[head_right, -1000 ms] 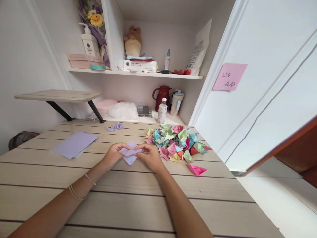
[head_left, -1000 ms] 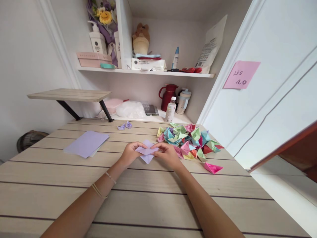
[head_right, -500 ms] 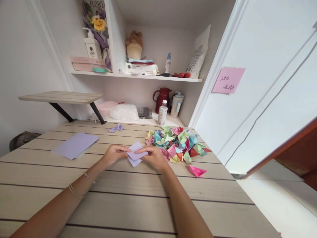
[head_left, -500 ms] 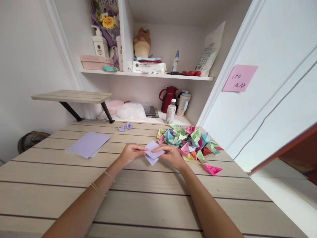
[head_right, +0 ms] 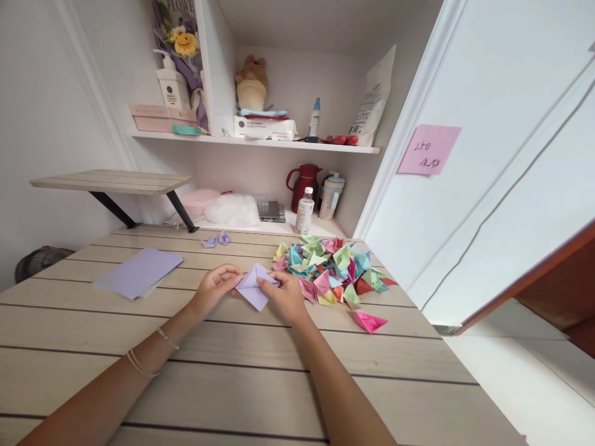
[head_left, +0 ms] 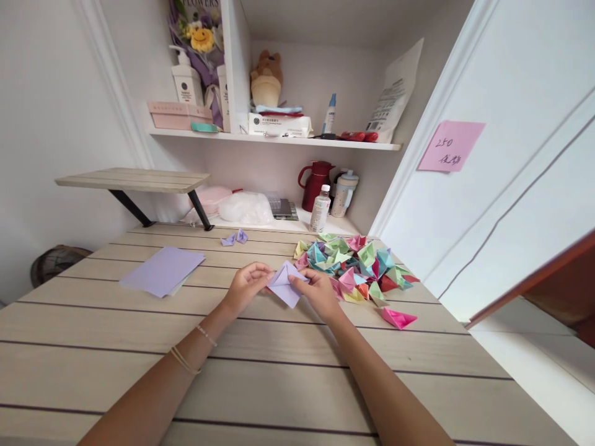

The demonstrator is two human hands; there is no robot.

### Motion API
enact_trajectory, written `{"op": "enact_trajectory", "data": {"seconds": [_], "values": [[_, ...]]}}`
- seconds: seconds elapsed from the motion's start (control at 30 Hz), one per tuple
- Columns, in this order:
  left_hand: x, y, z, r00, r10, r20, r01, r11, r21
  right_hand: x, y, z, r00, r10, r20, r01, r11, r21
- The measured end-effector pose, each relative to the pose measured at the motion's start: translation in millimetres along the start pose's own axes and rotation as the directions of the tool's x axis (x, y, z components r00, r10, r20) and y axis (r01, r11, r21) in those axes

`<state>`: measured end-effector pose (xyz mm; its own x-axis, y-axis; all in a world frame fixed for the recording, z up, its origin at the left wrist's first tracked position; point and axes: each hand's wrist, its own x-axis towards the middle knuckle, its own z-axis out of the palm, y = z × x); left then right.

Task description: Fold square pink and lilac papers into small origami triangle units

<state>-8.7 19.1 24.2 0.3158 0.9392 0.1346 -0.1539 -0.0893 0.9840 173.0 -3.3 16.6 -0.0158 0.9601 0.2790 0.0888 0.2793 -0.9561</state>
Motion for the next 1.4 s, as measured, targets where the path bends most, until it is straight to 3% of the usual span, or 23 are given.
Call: {"op": "enact_trajectory", "data": {"seconds": [0.17,0.37,0.77,1.0,1.2,1.4], "values": [[-3,-2,6.2,0.994,-0.077,0.077,0.074,0.996,0.045,-1,0,4,1.000,-0.014,0.028,0.016,0.999,-0.039],[-2,-7,6.8,0.991,-0.122,0.055,0.118,0.990,0.078,0,4,8,0.998,0.061,-0.028,-0.057,0.990,0.126],[-1,-9,5.7,0.986,-0.150,0.069,0.142,0.984,0.108,0,7,9,0.996,0.083,-0.033,-0.078,0.987,0.140],[-5,-3,8.5,0.974,-0.205,0.094,0.186,0.966,0.181,-2,8,10,0.994,0.095,0.054,-0.102,0.985,0.142],[-3,-12,6.4,0.968,-0.211,0.133,0.181,0.962,0.204,-1,11,11,0.990,0.106,0.092,-0.122,0.975,0.185],[-4,-16,5.6,0.960,-0.205,0.193,0.161,0.962,0.222,-3,8,10,0.968,0.194,0.160,-0.225,0.951,0.211]]}}
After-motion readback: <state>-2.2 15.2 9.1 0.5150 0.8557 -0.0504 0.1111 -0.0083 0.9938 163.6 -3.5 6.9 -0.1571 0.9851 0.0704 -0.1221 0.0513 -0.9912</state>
